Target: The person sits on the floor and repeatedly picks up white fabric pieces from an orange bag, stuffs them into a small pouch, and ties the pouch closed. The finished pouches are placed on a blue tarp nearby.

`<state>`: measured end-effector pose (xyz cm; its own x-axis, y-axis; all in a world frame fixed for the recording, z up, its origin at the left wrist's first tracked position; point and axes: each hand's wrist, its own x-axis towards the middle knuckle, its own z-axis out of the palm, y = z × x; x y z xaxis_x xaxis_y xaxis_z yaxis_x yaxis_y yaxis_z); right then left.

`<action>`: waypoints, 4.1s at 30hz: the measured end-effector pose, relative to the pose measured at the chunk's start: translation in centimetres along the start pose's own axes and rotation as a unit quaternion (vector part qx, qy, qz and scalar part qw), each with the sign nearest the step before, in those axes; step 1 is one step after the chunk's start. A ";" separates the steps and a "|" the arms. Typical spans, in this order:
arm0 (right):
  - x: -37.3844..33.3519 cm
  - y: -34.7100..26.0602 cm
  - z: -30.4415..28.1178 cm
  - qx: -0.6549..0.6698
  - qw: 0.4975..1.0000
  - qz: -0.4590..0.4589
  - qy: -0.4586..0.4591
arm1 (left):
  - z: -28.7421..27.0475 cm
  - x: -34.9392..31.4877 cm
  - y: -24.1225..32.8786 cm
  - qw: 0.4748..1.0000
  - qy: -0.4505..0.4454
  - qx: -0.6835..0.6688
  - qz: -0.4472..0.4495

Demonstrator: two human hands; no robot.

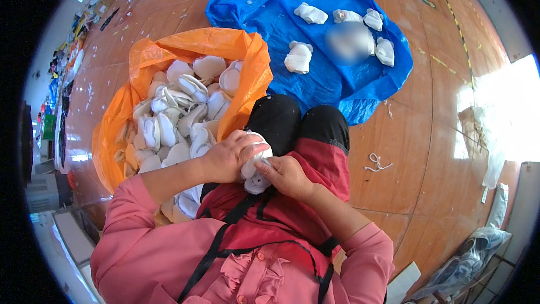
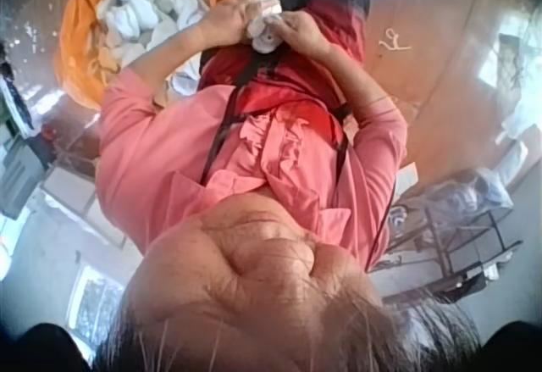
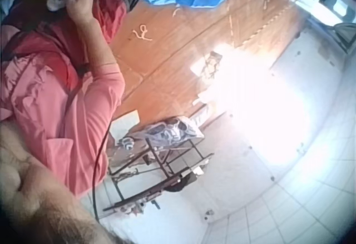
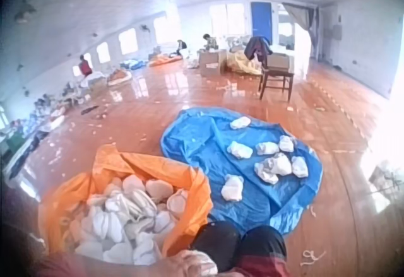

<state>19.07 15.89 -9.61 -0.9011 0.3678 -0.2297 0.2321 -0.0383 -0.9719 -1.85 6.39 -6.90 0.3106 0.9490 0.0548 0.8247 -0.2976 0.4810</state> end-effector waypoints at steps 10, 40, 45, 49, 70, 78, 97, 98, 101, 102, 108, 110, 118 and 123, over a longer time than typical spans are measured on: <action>-0.3 -1.7 -0.8 0.203 0.978 0.029 0.030 | -0.3 2.0 -0.3 0.999 0.033 0.008 -0.012; 0.8 -3.2 -5.0 -0.237 0.960 0.039 0.144 | 0.3 4.3 -1.2 0.993 0.092 -0.062 -0.046; 1.2 -2.7 -5.8 -0.300 0.953 0.000 0.046 | 1.0 4.0 -2.2 0.990 0.128 -0.062 0.003; 2.0 -4.2 -6.6 -0.335 0.941 0.021 -0.027 | 0.8 4.0 -2.9 0.990 0.110 -0.090 -0.004; 3.3 2.9 -5.0 0.331 0.943 0.040 0.019 | 2.0 3.9 -3.7 0.974 0.211 -0.083 0.016; 1.5 2.6 -2.7 0.196 0.949 -0.115 0.220 | 1.6 4.4 -1.3 0.964 0.227 -0.109 -0.089; 4.3 1.5 -2.8 -0.126 0.950 0.000 0.287 | 2.5 4.3 -3.4 0.951 0.167 -0.233 -0.117; 4.4 1.7 -2.9 -0.134 0.948 -0.012 0.290 | 2.5 4.3 -3.5 0.951 0.171 -0.234 -0.110; 4.5 3.0 -2.7 -0.070 0.957 -0.027 0.280 | 2.7 4.4 -3.5 0.948 0.181 -0.248 -0.086; 4.4 3.3 -2.6 -0.039 0.959 -0.036 0.279 | 2.7 4.4 -3.4 0.946 0.185 -0.255 -0.077; 4.4 5.3 -2.4 0.113 0.962 -0.060 0.240 | 2.4 4.6 -3.4 0.966 0.193 -0.172 -0.001; 4.2 5.7 -2.8 0.120 0.967 -0.064 0.214 | 2.2 4.2 -3.1 0.975 0.182 -0.129 -0.015; 2.0 4.6 -2.4 0.030 0.958 -0.100 0.266 | -0.3 2.7 0.4 0.986 0.134 -0.027 -0.097; 2.1 3.9 -2.2 0.014 0.954 -0.152 0.257 | -3.1 4.6 1.0 0.991 0.106 0.035 -0.070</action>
<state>18.91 18.55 -13.74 -0.6243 0.7733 0.1108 -0.0279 0.1197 -0.9924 -1.03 10.74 -3.48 0.0904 0.9797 0.1790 0.8861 -0.1612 0.4346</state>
